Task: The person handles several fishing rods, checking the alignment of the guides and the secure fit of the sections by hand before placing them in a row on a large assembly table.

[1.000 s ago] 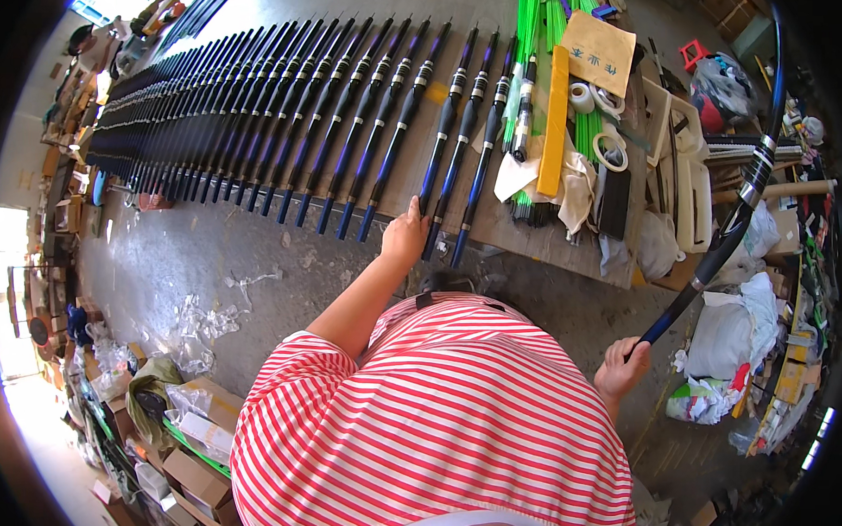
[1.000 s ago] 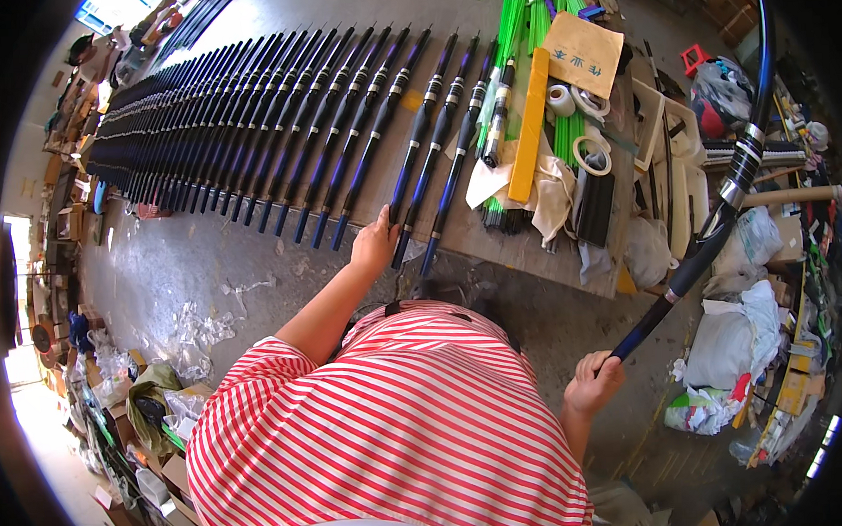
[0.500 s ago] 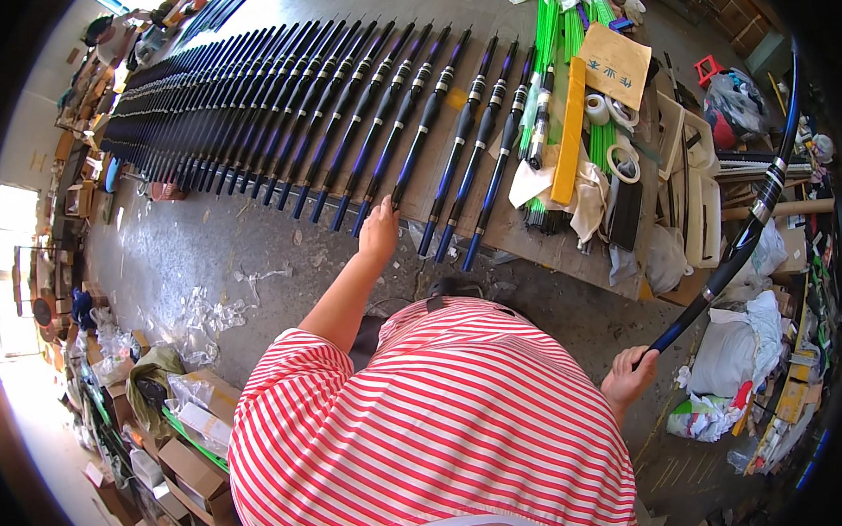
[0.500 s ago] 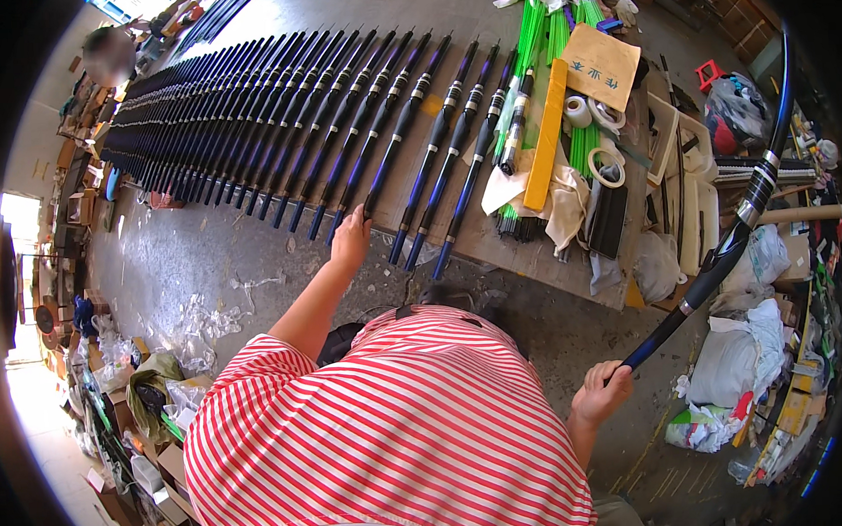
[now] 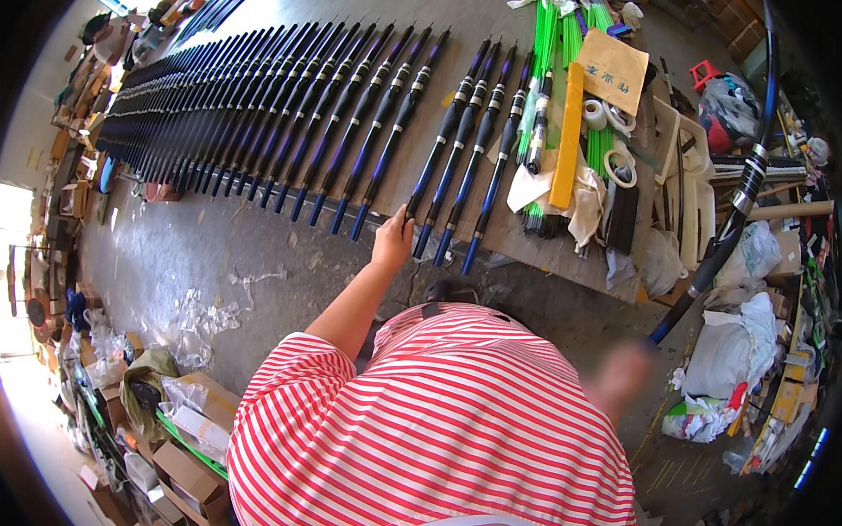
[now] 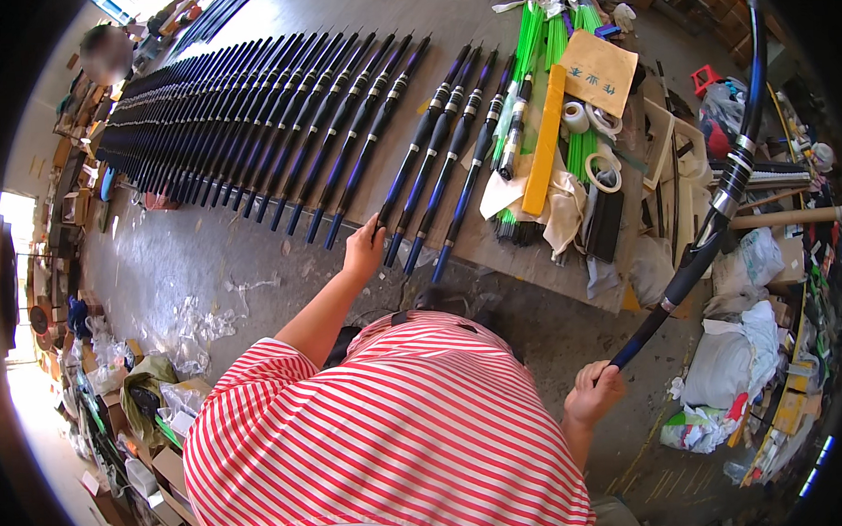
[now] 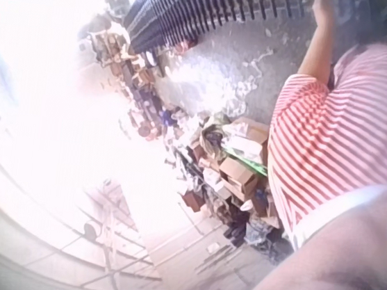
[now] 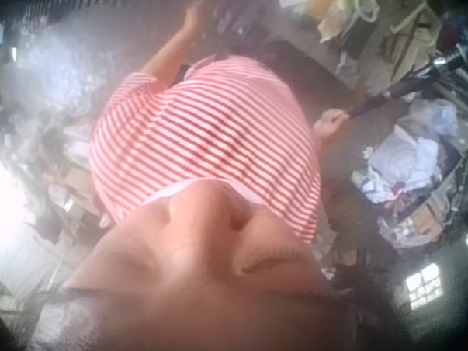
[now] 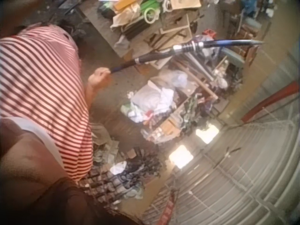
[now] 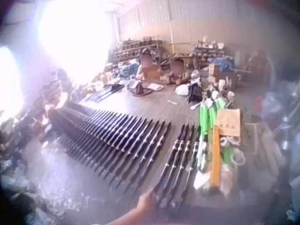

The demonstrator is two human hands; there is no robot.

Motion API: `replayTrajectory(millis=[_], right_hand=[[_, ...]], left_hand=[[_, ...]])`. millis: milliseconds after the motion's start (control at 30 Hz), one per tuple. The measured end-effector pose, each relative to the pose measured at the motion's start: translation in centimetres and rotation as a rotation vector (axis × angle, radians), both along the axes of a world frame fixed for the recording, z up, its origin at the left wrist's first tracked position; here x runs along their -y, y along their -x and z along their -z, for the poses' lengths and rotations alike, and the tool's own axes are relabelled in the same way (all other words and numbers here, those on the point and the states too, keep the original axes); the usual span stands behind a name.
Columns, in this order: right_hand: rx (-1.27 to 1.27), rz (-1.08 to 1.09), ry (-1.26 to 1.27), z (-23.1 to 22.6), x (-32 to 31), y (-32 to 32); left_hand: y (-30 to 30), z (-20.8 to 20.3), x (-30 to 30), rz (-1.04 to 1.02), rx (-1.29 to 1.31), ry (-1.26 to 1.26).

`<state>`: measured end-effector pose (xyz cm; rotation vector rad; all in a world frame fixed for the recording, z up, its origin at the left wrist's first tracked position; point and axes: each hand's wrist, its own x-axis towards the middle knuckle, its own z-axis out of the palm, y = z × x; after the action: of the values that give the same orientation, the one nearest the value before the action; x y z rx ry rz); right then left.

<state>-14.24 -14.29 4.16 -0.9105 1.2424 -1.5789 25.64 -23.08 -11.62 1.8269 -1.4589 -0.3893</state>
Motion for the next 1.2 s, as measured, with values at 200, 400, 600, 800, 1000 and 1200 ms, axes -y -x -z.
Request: replayTrajectory(millis=[200,400,600,800,1000,1200], right_hand=[[0.021,0.0,-0.035,0.6,-0.5,-0.1],[0.063,-0.002,-0.033,1.6,-1.4,-0.1],[0.118,-0.153,0.054,-0.1,1.2,-2.9],[0.438,-0.243,-0.135,-2.3,6.4,-9.9],[0.495,-0.629,-0.341,-1.3,5.4,-12.5],[0.568,-0.828,-0.632,-0.5,7.2,-15.3]], left_hand=[[0.9,1.0,0.4,-0.037,0.051,0.02],[0.7,-2.4,0.2,0.0,0.375,-0.458],[6.4,-15.5,1.5,0.328,0.177,0.059],[18.7,-23.2,1.4,1.02,-0.38,0.273],[17.7,-24.1,3.9,0.553,-1.149,-0.078],[14.7,-18.3,6.6,0.159,-1.196,-0.254]])
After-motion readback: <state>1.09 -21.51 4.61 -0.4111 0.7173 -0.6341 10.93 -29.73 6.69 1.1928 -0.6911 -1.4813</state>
